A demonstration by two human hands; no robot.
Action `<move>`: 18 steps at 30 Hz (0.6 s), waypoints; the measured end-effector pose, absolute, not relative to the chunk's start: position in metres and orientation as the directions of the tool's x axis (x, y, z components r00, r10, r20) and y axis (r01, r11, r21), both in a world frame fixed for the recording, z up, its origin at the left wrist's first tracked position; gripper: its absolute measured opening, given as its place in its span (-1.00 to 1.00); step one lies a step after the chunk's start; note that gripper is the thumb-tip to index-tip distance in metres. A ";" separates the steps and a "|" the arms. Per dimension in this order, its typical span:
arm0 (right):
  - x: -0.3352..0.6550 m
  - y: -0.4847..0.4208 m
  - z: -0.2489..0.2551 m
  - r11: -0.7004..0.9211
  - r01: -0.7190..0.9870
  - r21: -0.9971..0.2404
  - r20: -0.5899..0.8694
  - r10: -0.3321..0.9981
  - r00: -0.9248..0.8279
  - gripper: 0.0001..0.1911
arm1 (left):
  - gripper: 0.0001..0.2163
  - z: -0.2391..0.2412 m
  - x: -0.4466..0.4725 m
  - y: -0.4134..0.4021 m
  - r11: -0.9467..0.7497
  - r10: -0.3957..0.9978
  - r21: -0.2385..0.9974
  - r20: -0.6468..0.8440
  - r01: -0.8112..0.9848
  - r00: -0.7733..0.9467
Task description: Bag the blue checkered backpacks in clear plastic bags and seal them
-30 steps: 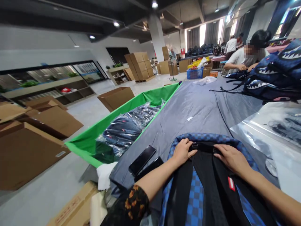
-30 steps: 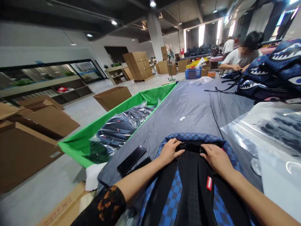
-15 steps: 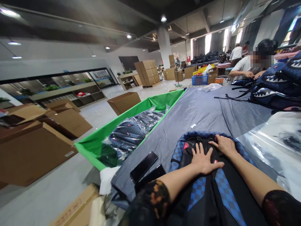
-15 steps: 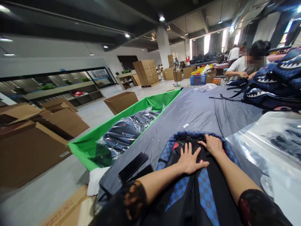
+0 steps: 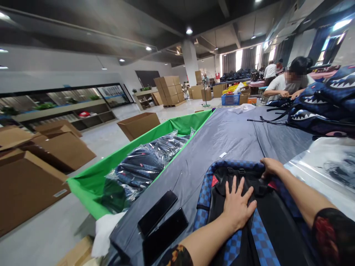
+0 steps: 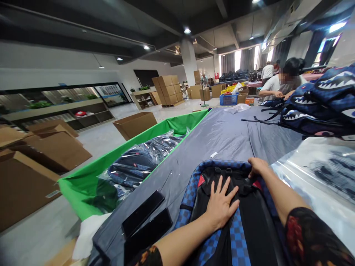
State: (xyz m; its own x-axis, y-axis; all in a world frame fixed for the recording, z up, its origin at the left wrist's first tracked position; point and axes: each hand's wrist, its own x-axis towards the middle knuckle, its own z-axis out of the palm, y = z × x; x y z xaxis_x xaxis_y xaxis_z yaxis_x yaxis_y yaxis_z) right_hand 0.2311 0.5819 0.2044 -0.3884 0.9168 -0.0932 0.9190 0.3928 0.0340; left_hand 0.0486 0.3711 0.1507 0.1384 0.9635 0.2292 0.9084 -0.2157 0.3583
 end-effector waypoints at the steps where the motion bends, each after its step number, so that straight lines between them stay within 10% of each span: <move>1: 0.227 0.585 0.203 0.382 0.923 0.036 -0.095 0.921 -0.378 -0.49 | -0.48 0.150 0.048 0.377 -0.227 0.964 0.348 0.214 0.910 0.159; 18: 0.209 0.342 0.139 0.689 0.723 0.057 0.278 0.685 -0.674 -0.32 | -0.54 0.191 0.035 0.378 -0.112 0.992 0.547 0.108 0.830 0.063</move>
